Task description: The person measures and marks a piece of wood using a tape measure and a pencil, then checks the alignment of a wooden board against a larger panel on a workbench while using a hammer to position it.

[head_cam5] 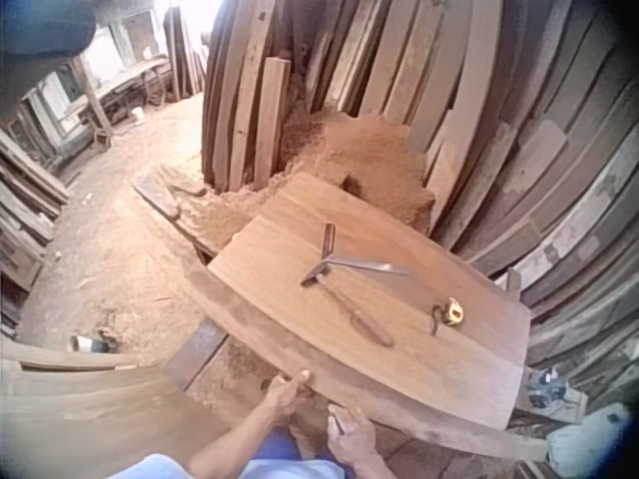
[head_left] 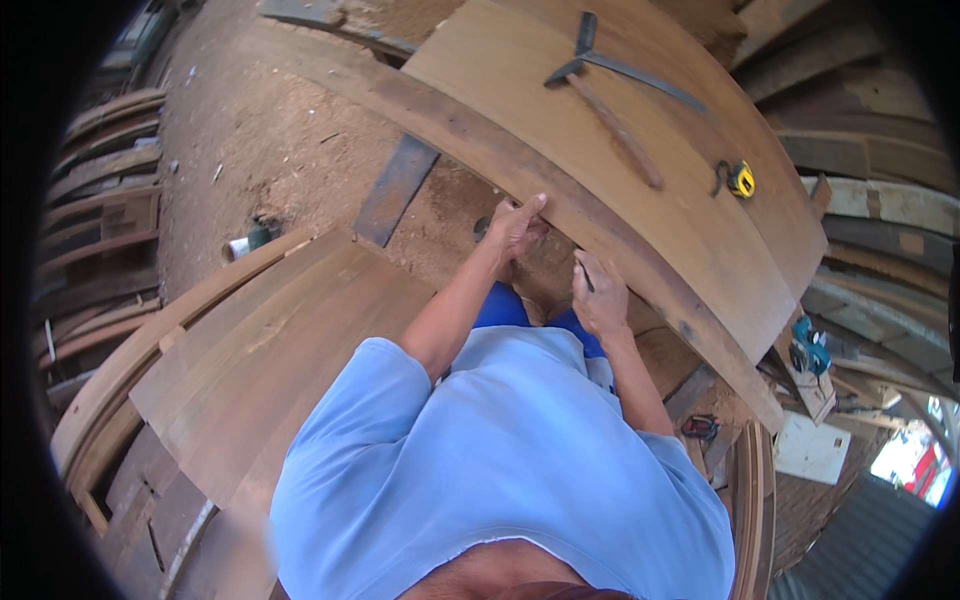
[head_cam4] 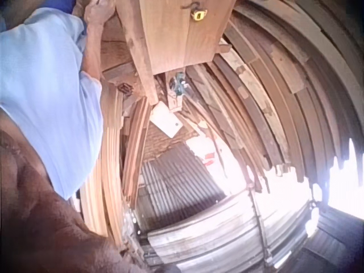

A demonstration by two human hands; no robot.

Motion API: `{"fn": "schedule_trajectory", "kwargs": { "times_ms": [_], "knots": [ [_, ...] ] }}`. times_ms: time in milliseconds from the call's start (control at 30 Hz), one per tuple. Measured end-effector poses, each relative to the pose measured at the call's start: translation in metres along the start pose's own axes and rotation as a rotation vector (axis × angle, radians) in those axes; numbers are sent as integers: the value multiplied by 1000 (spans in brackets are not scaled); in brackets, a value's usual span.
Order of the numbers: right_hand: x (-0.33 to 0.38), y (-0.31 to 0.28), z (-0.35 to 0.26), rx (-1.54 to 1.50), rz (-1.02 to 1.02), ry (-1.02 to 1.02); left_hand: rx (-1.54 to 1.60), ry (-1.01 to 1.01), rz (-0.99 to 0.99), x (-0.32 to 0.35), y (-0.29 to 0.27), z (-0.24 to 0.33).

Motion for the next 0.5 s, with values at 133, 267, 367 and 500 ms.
{"fn": "schedule_trajectory", "kwargs": {
  "times_ms": [133,267,367,500],
  "knots": [
    [11,-4,6,-38,37,46,22,-36,-23,-14,-9,-39],
    [35,-17,25,-78,137,133,-42,-50,-38,-9,-4,-30],
    [54,-30,36,-67,181,166,-36,-39,-39,-10,-6,-25],
    [84,-47,59,-57,243,210,-17,15,28,0,5,-25]
  ]
}}
Point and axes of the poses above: each hand's wrist, its own x-axis away from the middle knuckle, its own y-axis out of the palm, z = x × y, the point moved 2 cm from there along -x, towards the middle knuckle, and after that the axes turned 2 degrees about -x, right-handed, at the moved point
